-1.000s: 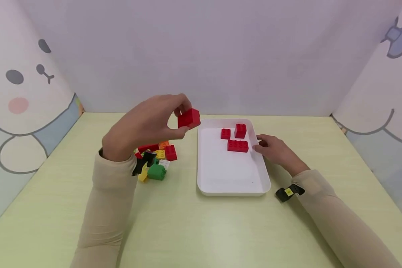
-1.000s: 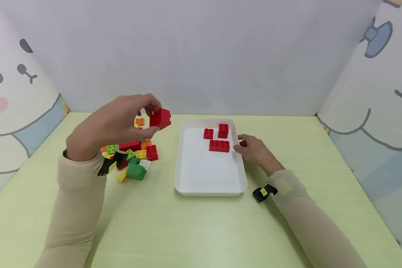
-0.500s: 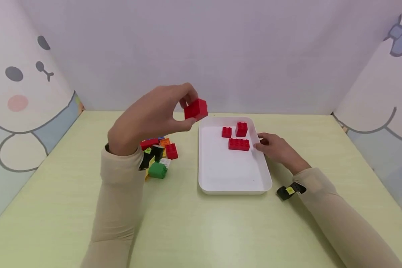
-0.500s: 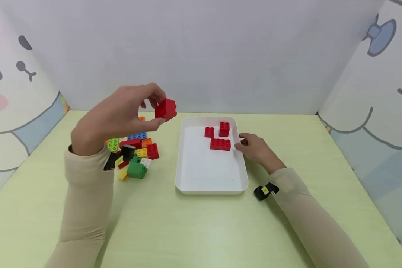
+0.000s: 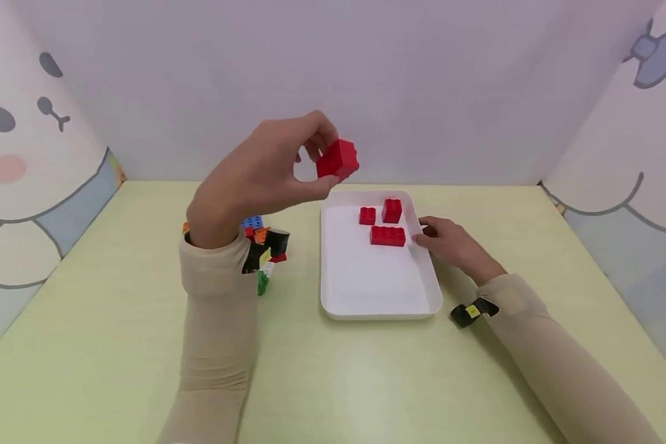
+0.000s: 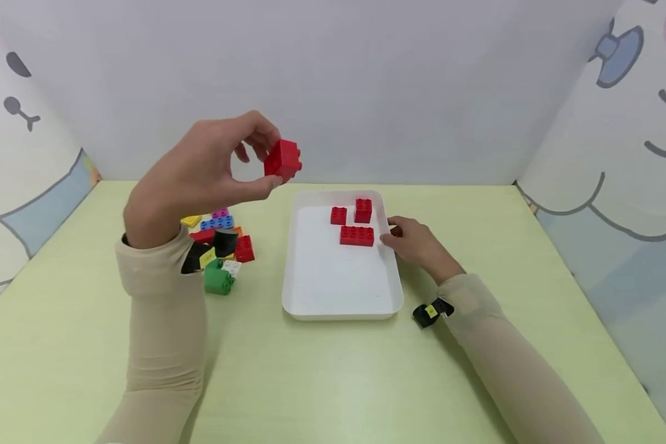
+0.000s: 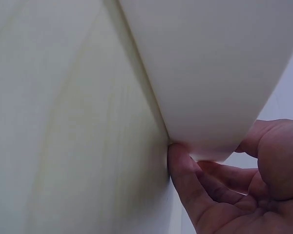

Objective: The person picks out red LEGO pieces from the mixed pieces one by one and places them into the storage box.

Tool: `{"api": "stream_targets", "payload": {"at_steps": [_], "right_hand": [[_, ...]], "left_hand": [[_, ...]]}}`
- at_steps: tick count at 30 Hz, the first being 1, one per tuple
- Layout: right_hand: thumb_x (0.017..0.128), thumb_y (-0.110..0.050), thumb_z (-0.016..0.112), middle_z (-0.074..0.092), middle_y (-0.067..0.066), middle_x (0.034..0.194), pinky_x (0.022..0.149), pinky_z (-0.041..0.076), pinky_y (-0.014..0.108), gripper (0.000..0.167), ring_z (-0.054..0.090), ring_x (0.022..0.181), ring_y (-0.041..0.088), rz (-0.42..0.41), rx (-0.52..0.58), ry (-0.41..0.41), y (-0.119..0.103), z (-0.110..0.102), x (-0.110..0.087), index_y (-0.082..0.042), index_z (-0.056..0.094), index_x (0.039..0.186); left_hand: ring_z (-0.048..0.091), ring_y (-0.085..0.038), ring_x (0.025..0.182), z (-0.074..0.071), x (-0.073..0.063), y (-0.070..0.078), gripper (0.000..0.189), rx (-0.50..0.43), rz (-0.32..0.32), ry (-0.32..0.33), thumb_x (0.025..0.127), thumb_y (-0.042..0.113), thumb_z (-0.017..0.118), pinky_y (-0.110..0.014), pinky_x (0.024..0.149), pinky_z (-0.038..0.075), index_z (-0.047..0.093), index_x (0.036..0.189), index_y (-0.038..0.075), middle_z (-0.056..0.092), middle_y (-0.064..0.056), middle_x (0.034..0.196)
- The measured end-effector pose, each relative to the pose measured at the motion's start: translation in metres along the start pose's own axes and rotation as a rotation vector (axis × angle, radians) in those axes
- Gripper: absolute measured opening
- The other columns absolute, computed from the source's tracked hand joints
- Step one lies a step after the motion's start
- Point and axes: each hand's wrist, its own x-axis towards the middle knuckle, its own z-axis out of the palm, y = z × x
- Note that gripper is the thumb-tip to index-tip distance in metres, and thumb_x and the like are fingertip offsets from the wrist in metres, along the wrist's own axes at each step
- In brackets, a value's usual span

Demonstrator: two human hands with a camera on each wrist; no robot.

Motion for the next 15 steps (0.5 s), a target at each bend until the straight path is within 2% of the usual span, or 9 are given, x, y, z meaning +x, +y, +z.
{"api": "stream_targets", "payload": {"at_steps": [6,15], "right_hand": [[0.104,-0.028,0.056,0.052,0.024,0.138,0.102,0.047,0.054,0.058,0.051,0.118,0.038,0.004,0.008,-0.015,-0.004,0.002,0.001,-0.002,0.038,0.153],[0.103,-0.027,0.059,0.052,0.022,0.137,0.101,0.048,0.052,0.059,0.051,0.118,0.037,0.030,0.015,-0.018,-0.007,0.010,-0.002,-0.004,0.038,0.154]], "left_hand": [[0.058,-0.009,0.095,0.006,0.004,0.003,0.031,-0.013,0.034,-0.044,0.090,0.018,0.075,-0.027,0.082,0.049,0.059,0.115,0.009,0.066,0.004,0.102],[0.058,-0.007,0.096,0.024,0.025,0.012,0.036,-0.074,0.125,-0.019,0.089,0.017,0.076,-0.024,0.083,0.051,0.058,0.119,0.007,0.065,0.003,0.106]]}}
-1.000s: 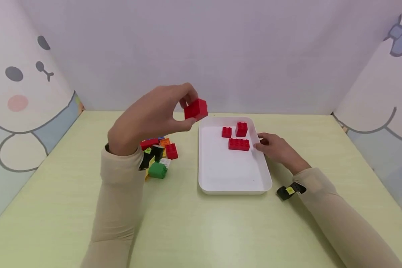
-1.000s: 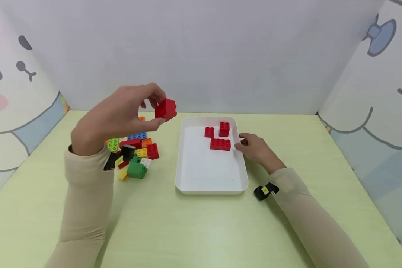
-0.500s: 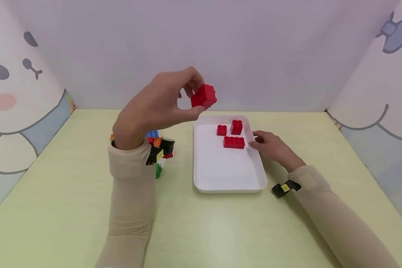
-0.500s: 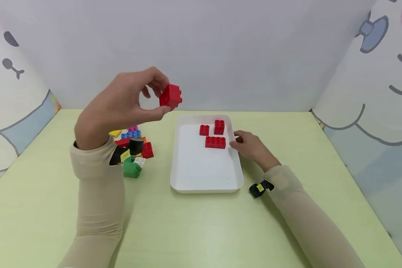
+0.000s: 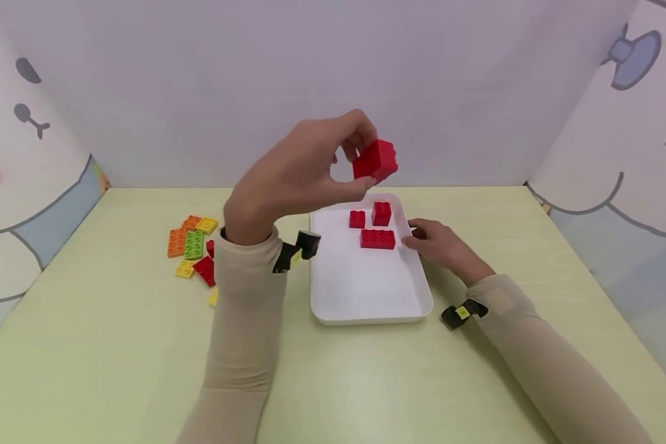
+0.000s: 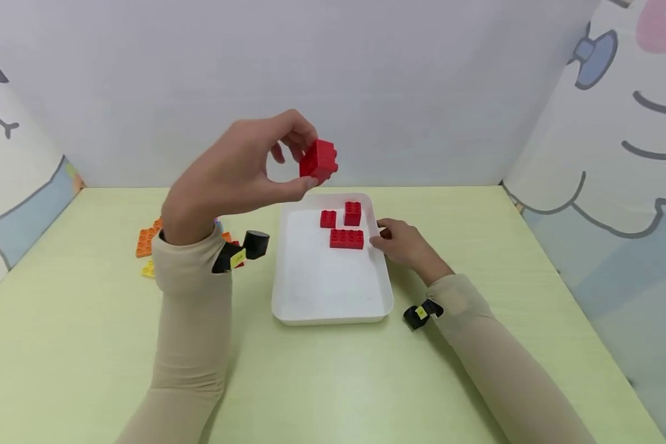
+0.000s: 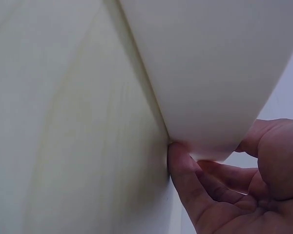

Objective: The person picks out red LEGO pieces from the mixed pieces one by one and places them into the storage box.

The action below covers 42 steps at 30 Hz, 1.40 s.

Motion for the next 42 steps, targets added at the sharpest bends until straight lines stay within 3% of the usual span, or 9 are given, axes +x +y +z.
{"api": "stream_targets", "payload": {"at_steps": [5,10,13,15,20,27,42], "right_hand": [[0.102,-0.028,0.060,0.051,0.023,0.140,0.102,0.048,0.053,0.062,0.051,0.121,0.038,0.021,-0.018,0.002,-0.003,0.001,0.001,-0.005,0.036,0.155],[0.102,-0.028,0.059,0.051,0.023,0.141,0.102,0.048,0.054,0.062,0.051,0.122,0.039,0.010,-0.021,0.009,-0.005,0.000,0.003,-0.005,0.036,0.155],[0.102,-0.028,0.059,0.050,0.022,0.142,0.103,0.047,0.054,0.061,0.051,0.123,0.039,0.012,-0.016,0.002,-0.005,0.001,0.003,-0.005,0.036,0.155],[0.102,-0.028,0.059,0.050,0.023,0.142,0.103,0.047,0.054,0.061,0.050,0.123,0.039,0.018,-0.017,0.001,-0.005,0.002,0.004,-0.005,0.037,0.154],[0.102,-0.027,0.060,0.051,0.023,0.142,0.103,0.047,0.054,0.060,0.051,0.124,0.039,0.014,-0.023,0.001,-0.007,0.004,0.004,-0.005,0.038,0.153],[0.103,-0.028,0.058,0.052,0.022,0.141,0.103,0.047,0.054,0.058,0.052,0.122,0.039,-0.002,-0.022,-0.001,-0.011,0.006,0.005,-0.005,0.040,0.152],[0.103,-0.027,0.058,0.050,0.023,0.143,0.105,0.045,0.055,0.058,0.051,0.124,0.039,0.004,-0.022,-0.008,-0.014,0.007,0.005,-0.004,0.039,0.153]], "left_hand": [[0.058,-0.008,0.097,0.011,0.016,0.004,0.046,-0.032,-0.003,-0.041,0.089,0.017,0.078,-0.021,0.081,0.052,0.054,0.127,0.007,0.066,0.000,0.111],[0.059,-0.008,0.094,0.018,0.022,-0.002,0.061,-0.033,0.000,-0.049,0.091,0.017,0.076,-0.024,0.078,0.053,0.046,0.144,0.012,0.067,0.000,0.111],[0.058,-0.009,0.095,0.024,0.024,-0.008,0.056,-0.027,0.032,-0.061,0.095,0.017,0.070,-0.025,0.079,0.052,0.049,0.147,0.014,0.067,0.000,0.113],[0.058,-0.008,0.098,0.027,0.025,-0.011,0.049,-0.025,0.035,-0.084,0.097,0.017,0.068,-0.024,0.080,0.051,0.054,0.144,0.013,0.066,0.000,0.115],[0.060,-0.008,0.093,0.035,0.029,-0.017,0.038,-0.072,-0.034,-0.140,0.094,0.016,0.071,-0.020,0.078,0.053,0.054,0.127,0.012,0.066,0.002,0.108],[0.060,-0.012,0.084,0.040,0.029,-0.026,0.027,-0.077,-0.059,-0.136,0.092,0.014,0.072,-0.023,0.074,0.053,0.048,0.104,0.011,0.061,0.002,0.093],[0.058,-0.015,0.084,0.039,0.028,-0.028,0.023,-0.018,-0.097,-0.149,0.093,0.020,0.075,-0.024,0.071,0.050,0.054,0.099,0.011,0.062,0.002,0.093]]}}
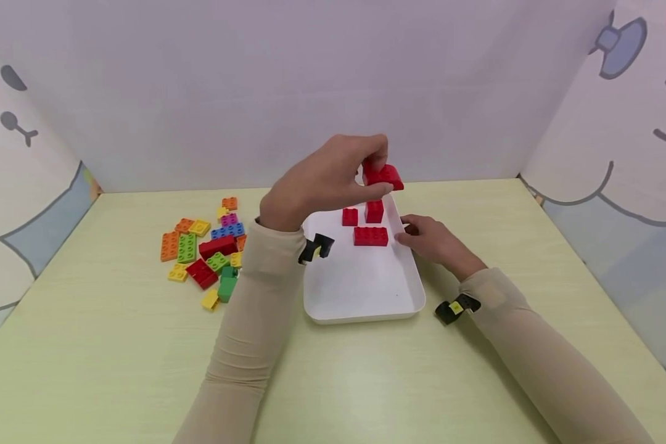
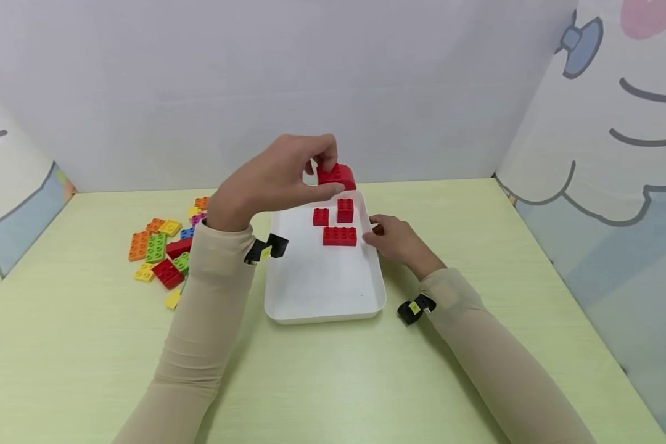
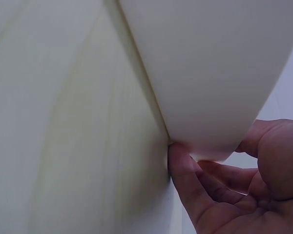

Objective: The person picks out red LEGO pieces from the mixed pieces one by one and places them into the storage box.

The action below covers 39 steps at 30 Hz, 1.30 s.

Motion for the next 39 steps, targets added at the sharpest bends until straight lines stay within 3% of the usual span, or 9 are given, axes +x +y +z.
{"api": "stream_targets", "payload": {"at_steps": [12,18,25,28,35,39], "right_hand": [[0.104,-0.027,0.058,0.050,0.023,0.143,0.105,0.045,0.055,0.058,0.050,0.125,0.040,0.000,0.012,-0.002,-0.001,0.000,-0.001,-0.004,0.038,0.153],[0.103,-0.026,0.058,0.052,0.023,0.140,0.103,0.047,0.054,0.055,0.052,0.121,0.039,-0.014,0.007,0.009,0.000,0.000,-0.001,-0.004,0.041,0.151],[0.103,-0.026,0.059,0.050,0.023,0.142,0.102,0.047,0.055,0.057,0.050,0.123,0.040,-0.010,0.002,0.009,0.001,0.000,0.001,-0.004,0.040,0.152],[0.102,-0.026,0.060,0.049,0.023,0.144,0.102,0.047,0.055,0.060,0.049,0.125,0.041,-0.009,0.008,0.006,0.001,0.000,0.002,-0.005,0.038,0.154],[0.102,-0.027,0.059,0.055,0.021,0.133,0.098,0.049,0.050,0.052,0.051,0.115,0.037,-0.034,-0.005,0.012,0.001,0.003,0.004,-0.005,0.046,0.148],[0.103,-0.024,0.058,0.057,0.019,0.125,0.093,0.050,0.046,0.045,0.052,0.109,0.034,-0.045,-0.004,0.022,0.000,0.004,0.004,-0.005,0.050,0.143]], "left_hand": [[0.055,-0.014,0.081,0.002,0.002,-0.003,0.025,0.027,-0.002,-0.024,0.091,0.022,0.078,-0.025,0.067,0.048,0.056,0.092,0.011,0.059,0.000,0.086],[0.054,-0.012,0.081,0.008,0.006,-0.004,0.023,0.064,0.003,-0.072,0.090,0.021,0.079,-0.024,0.068,0.047,0.057,0.093,0.014,0.060,0.003,0.086],[0.058,-0.009,0.098,0.021,0.016,-0.004,0.035,0.089,-0.004,-0.150,0.090,0.015,0.078,-0.020,0.083,0.050,0.061,0.120,0.013,0.065,0.004,0.109],[0.059,-0.009,0.102,0.027,0.019,-0.005,0.038,0.094,-0.036,-0.202,0.090,0.015,0.078,-0.019,0.085,0.050,0.064,0.125,0.014,0.065,0.004,0.115],[0.058,-0.012,0.101,0.037,0.019,-0.014,0.034,0.084,-0.156,-0.302,0.088,0.010,0.078,-0.023,0.080,0.053,0.062,0.118,0.015,0.063,0.003,0.111],[0.057,-0.013,0.101,0.047,0.022,-0.016,0.032,0.132,-0.220,-0.385,0.088,0.011,0.079,-0.025,0.081,0.053,0.062,0.115,0.016,0.063,0.002,0.110]]}}
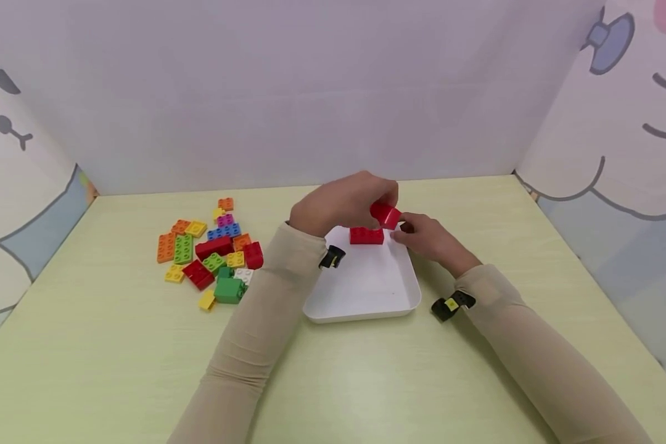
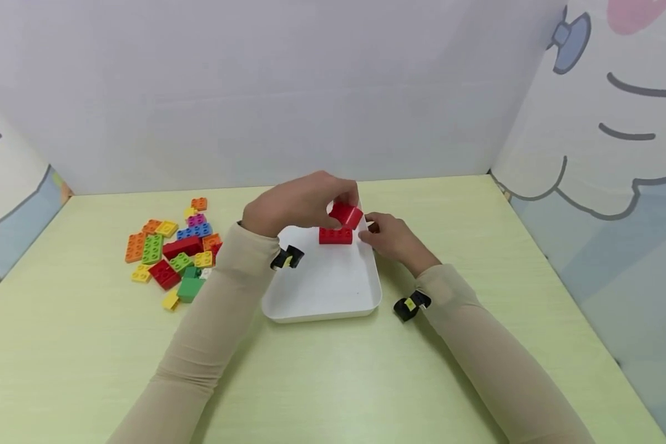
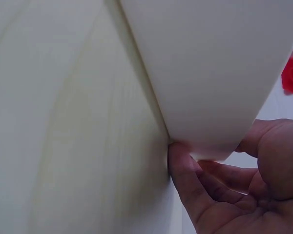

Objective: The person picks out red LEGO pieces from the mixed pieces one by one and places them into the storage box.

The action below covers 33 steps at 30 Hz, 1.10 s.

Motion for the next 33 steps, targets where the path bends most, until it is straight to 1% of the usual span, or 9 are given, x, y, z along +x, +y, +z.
{"api": "stream_targets", "payload": {"at_steps": [3,6,11,13,15,18,22,28,33], "right_hand": [[0.103,-0.024,0.056,0.058,0.021,0.128,0.096,0.050,0.047,0.047,0.053,0.111,0.036,-0.013,-0.009,0.002,-0.001,0.000,-0.001,-0.002,0.048,0.145],[0.104,-0.024,0.055,0.056,0.024,0.136,0.101,0.048,0.051,0.052,0.054,0.118,0.038,-0.021,-0.014,0.000,-0.002,-0.001,-0.001,0.000,0.043,0.149],[0.104,-0.024,0.055,0.053,0.025,0.140,0.105,0.045,0.053,0.053,0.052,0.123,0.040,-0.017,-0.001,-0.007,-0.005,-0.001,-0.002,-0.001,0.043,0.150],[0.104,-0.023,0.055,0.053,0.024,0.141,0.105,0.045,0.053,0.052,0.052,0.123,0.039,-0.015,0.009,-0.012,-0.007,-0.001,-0.003,-0.002,0.043,0.150],[0.104,-0.023,0.055,0.053,0.024,0.140,0.104,0.046,0.053,0.052,0.053,0.122,0.039,-0.015,0.013,-0.017,-0.008,0.000,-0.003,-0.002,0.043,0.150],[0.104,-0.023,0.055,0.054,0.024,0.139,0.104,0.046,0.053,0.052,0.054,0.121,0.038,-0.014,0.017,-0.018,-0.010,0.001,-0.003,-0.003,0.043,0.150],[0.105,-0.024,0.055,0.054,0.025,0.140,0.105,0.046,0.053,0.052,0.054,0.122,0.039,-0.015,0.010,-0.020,-0.011,0.002,-0.003,-0.002,0.043,0.150],[0.105,-0.024,0.054,0.052,0.026,0.142,0.105,0.045,0.054,0.053,0.053,0.124,0.040,-0.018,0.010,-0.013,-0.013,0.003,-0.003,-0.001,0.041,0.151],[0.104,-0.024,0.055,0.051,0.025,0.142,0.105,0.045,0.055,0.053,0.053,0.124,0.040,-0.008,0.024,-0.015,-0.014,0.005,-0.003,-0.002,0.041,0.151]], "left_hand": [[0.058,-0.014,0.099,0.007,0.004,0.001,0.029,0.034,-0.039,-0.064,0.088,0.016,0.079,-0.026,0.081,0.052,0.064,0.113,0.015,0.063,0.002,0.109],[0.060,-0.013,0.093,0.013,0.008,0.002,0.025,0.055,-0.068,-0.109,0.088,0.020,0.080,-0.026,0.078,0.051,0.065,0.108,0.016,0.064,0.003,0.104],[0.064,-0.015,0.073,0.024,0.010,0.000,0.018,0.055,-0.084,-0.124,0.086,0.019,0.082,-0.026,0.067,0.052,0.066,0.094,0.016,0.069,0.004,0.085],[0.063,-0.016,0.070,0.028,0.011,-0.002,0.016,0.055,-0.098,-0.130,0.087,0.017,0.081,-0.027,0.065,0.052,0.065,0.093,0.016,0.069,0.004,0.081],[0.062,-0.015,0.071,0.031,0.012,-0.003,0.016,0.069,-0.113,-0.140,0.088,0.017,0.080,-0.027,0.065,0.051,0.065,0.093,0.016,0.069,0.004,0.081],[0.061,-0.014,0.077,0.035,0.012,-0.004,0.016,0.101,-0.130,-0.160,0.089,0.019,0.079,-0.027,0.068,0.050,0.065,0.096,0.016,0.068,0.004,0.082],[0.061,-0.014,0.083,0.038,0.013,-0.004,0.018,0.128,-0.133,-0.175,0.089,0.022,0.080,-0.027,0.072,0.050,0.066,0.098,0.015,0.069,0.004,0.083],[0.062,-0.012,0.082,0.040,0.015,-0.004,0.017,0.134,-0.124,-0.185,0.088,0.021,0.081,-0.025,0.072,0.051,0.069,0.099,0.015,0.069,0.003,0.084],[0.062,-0.013,0.081,0.045,0.016,-0.005,0.020,0.125,-0.140,-0.187,0.086,0.021,0.083,-0.024,0.070,0.052,0.070,0.100,0.014,0.068,0.003,0.087]]}}
